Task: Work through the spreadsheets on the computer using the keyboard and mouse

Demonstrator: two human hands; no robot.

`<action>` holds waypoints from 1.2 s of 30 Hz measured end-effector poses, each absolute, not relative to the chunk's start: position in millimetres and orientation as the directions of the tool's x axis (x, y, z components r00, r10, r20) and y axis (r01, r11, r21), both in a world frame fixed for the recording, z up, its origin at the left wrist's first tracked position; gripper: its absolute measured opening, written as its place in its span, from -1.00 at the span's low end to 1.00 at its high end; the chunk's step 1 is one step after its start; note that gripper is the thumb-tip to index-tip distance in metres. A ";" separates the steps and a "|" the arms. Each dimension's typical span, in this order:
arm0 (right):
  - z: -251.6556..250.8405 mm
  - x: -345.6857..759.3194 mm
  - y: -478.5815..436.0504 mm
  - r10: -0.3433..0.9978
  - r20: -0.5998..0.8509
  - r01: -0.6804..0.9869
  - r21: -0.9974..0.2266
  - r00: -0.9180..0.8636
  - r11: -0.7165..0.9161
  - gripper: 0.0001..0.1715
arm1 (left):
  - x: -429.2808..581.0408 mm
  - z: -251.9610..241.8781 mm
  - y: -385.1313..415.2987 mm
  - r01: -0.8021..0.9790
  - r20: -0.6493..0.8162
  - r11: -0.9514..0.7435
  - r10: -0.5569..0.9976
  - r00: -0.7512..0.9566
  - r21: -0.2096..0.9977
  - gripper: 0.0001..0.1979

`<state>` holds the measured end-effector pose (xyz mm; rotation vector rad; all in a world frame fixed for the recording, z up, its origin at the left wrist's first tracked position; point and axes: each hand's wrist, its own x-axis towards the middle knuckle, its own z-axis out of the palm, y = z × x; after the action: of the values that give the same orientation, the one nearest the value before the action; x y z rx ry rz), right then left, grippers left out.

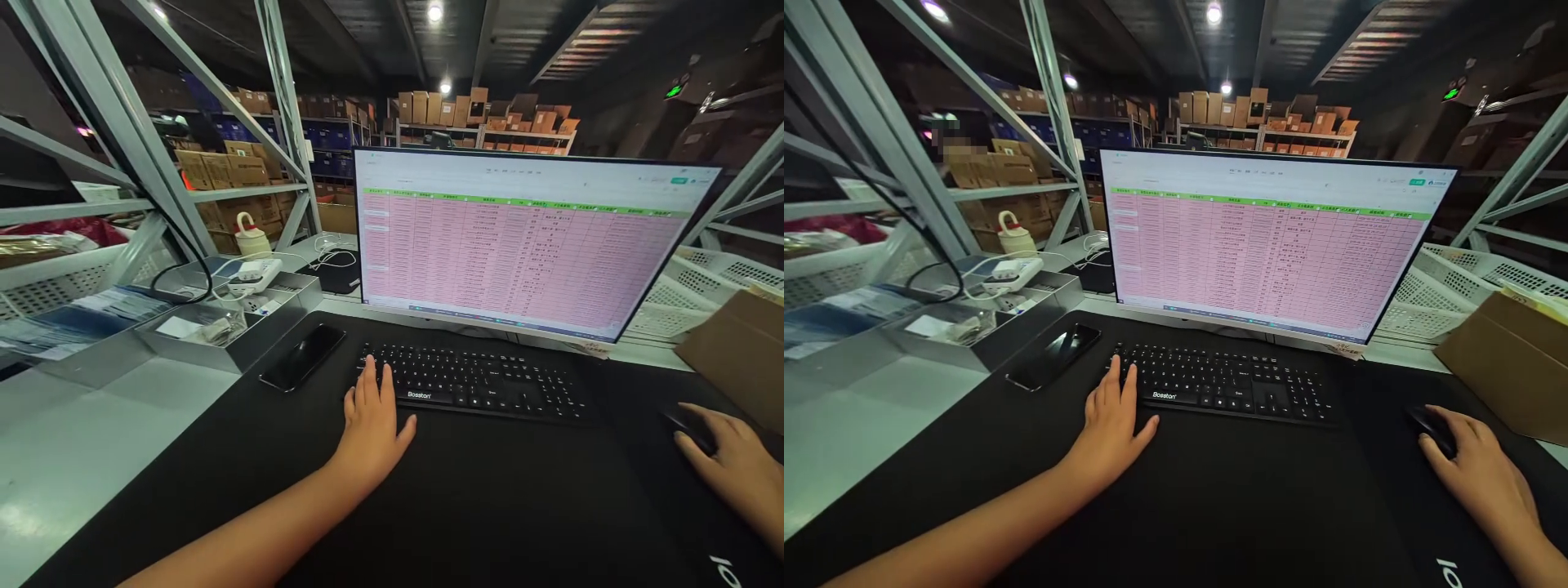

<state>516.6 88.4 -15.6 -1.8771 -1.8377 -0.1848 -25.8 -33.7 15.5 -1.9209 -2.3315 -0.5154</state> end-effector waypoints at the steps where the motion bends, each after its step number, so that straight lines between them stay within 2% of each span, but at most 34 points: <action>1: -15.4 515.4 88.2 0.895 0.439 0.965 -0.258 0.077 0.043 -0.32 | -25.9 15.2 -33.7 0.964 0.275 0.151 0.938 -0.209 0.219 -0.26; 10: -9.6 504.3 85.3 0.906 0.404 0.972 -0.235 0.125 -0.029 -0.32 | -27.0 12.9 -34.6 0.964 0.274 0.119 0.944 -0.183 0.237 -0.41; 19: -3.9 491.9 79.6 0.879 0.460 0.968 -0.252 0.125 -0.006 -0.36 | -29.7 5.4 -27.0 0.988 0.346 0.110 0.928 -0.141 0.108 -0.44; 25: -2.4 489.5 78.0 0.877 0.463 0.968 -0.249 0.129 -0.011 -0.32 | -29.4 4.5 -31.2 0.995 0.411 0.100 0.907 -0.088 -0.007 -0.44; 36: -28.2 519.4 88.2 0.881 0.471 0.947 -0.301 0.045 0.113 -0.31 | -24.3 15.9 -36.8 0.991 0.320 0.126 0.938 -0.133 0.041 -0.40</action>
<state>519.4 88.2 -28.2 -1.7733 -1.8398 -0.1542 -24.3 -36.8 15.9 -1.9101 -2.1842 -0.3603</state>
